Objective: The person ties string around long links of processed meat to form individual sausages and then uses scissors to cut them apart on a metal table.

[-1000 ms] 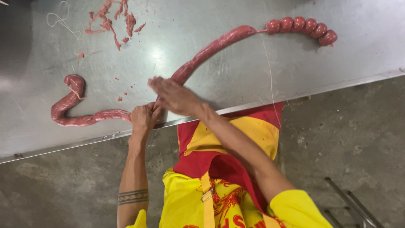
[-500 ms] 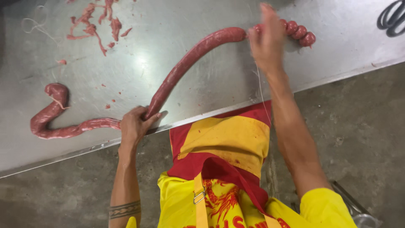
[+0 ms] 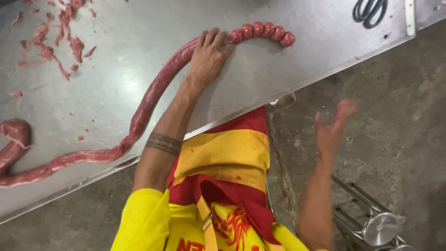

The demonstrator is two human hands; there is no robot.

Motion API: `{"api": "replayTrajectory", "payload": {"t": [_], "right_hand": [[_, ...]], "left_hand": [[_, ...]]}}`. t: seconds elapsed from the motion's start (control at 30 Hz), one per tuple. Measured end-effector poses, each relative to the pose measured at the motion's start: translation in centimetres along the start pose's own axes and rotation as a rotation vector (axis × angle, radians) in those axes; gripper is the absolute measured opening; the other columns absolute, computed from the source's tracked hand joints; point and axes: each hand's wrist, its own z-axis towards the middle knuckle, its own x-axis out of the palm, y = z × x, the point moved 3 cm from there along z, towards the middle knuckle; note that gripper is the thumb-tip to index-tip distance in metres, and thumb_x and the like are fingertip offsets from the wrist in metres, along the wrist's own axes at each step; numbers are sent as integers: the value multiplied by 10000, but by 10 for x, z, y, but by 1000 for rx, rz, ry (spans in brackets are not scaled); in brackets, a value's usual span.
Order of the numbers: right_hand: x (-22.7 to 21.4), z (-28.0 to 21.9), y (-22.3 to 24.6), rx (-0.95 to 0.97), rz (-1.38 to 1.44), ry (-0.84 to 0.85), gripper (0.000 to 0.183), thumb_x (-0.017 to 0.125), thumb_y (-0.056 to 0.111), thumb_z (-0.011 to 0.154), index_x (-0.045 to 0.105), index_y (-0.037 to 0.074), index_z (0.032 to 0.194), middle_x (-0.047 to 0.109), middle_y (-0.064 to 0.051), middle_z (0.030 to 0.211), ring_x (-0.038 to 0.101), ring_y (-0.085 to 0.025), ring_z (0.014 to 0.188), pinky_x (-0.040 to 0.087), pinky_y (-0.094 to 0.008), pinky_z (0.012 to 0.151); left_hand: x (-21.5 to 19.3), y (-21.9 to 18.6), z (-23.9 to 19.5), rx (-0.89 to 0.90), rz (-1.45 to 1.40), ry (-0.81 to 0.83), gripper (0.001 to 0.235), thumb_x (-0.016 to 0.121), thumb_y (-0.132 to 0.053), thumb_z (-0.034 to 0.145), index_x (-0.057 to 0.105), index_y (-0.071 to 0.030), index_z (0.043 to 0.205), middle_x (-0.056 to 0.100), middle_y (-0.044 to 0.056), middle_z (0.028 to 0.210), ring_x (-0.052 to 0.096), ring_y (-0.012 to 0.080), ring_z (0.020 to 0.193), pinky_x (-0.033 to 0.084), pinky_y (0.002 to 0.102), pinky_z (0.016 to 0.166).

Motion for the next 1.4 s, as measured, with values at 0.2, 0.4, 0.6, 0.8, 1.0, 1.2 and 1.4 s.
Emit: {"api": "replayTrajectory", "payload": {"t": [0.2, 0.4, 0.6, 0.8, 1.0, 1.2, 1.4], "right_hand": [[-166, -150, -39, 913, 493, 445, 234, 618, 42, 995, 698, 59, 1214, 720, -106, 1238, 640, -244, 1203, 394, -497, 1203], [-131, -32, -43, 221, 1608, -489, 816, 487, -115, 1088, 151, 329, 1685, 239, -213, 1854, 567, -105, 691, 457, -198, 546], [57, 242, -2, -173, -807, 402, 562, 949, 495, 700, 771, 27, 953, 747, -171, 931, 699, -304, 807, 551, -400, 682], [328, 138, 186, -320, -899, 691, 733, 820, 118, 704, 545, 15, 1376, 714, -213, 1033, 720, -385, 844, 552, -520, 684], [60, -58, 111, 554, 408, 787, 610, 527, -106, 844, 511, 27, 1439, 606, -134, 1428, 593, -226, 1324, 498, -349, 1096], [-125, -213, 41, 833, -130, 678, 306, 513, -10, 953, 662, 105, 1194, 757, -52, 1055, 738, -192, 922, 571, -362, 737], [-120, -140, -38, 843, 1325, -414, 207, 505, 75, 1085, 586, 129, 1267, 655, -80, 1144, 650, -245, 893, 538, -446, 938]], "left_hand": [[6, 35, 1, 83, -20, 93, 385, 631, -173, 1013, 641, -152, 1396, 478, 149, 1560, 364, 349, 1491, 275, 556, 1227], [-17, 38, -3, 129, -166, 83, 790, 796, -170, 757, 477, -137, 1479, 494, 256, 1493, 410, 451, 1350, 360, 537, 1070], [-16, 57, -25, -205, -476, -99, 845, 869, -124, 824, 373, -70, 1506, 728, 129, 1116, 628, 354, 1026, 505, 447, 906], [10, 53, -27, -339, -387, -145, 577, 779, -57, 930, 499, -101, 1432, 728, 86, 969, 658, 339, 937, 531, 447, 829], [13, 52, -27, -454, -381, -257, 252, 848, -140, 845, 695, -158, 1045, 681, 86, 822, 643, 318, 816, 520, 446, 752], [0, 35, -32, -53, -28, 27, 533, 723, -87, 964, 753, -283, 1459, 574, 111, 1089, 553, 297, 1051, 458, 473, 886], [-31, 40, -33, 104, 46, 28, 449, 780, -299, 839, 562, -450, 1201, 551, 33, 1221, 498, 299, 1277, 421, 476, 1016]]}}
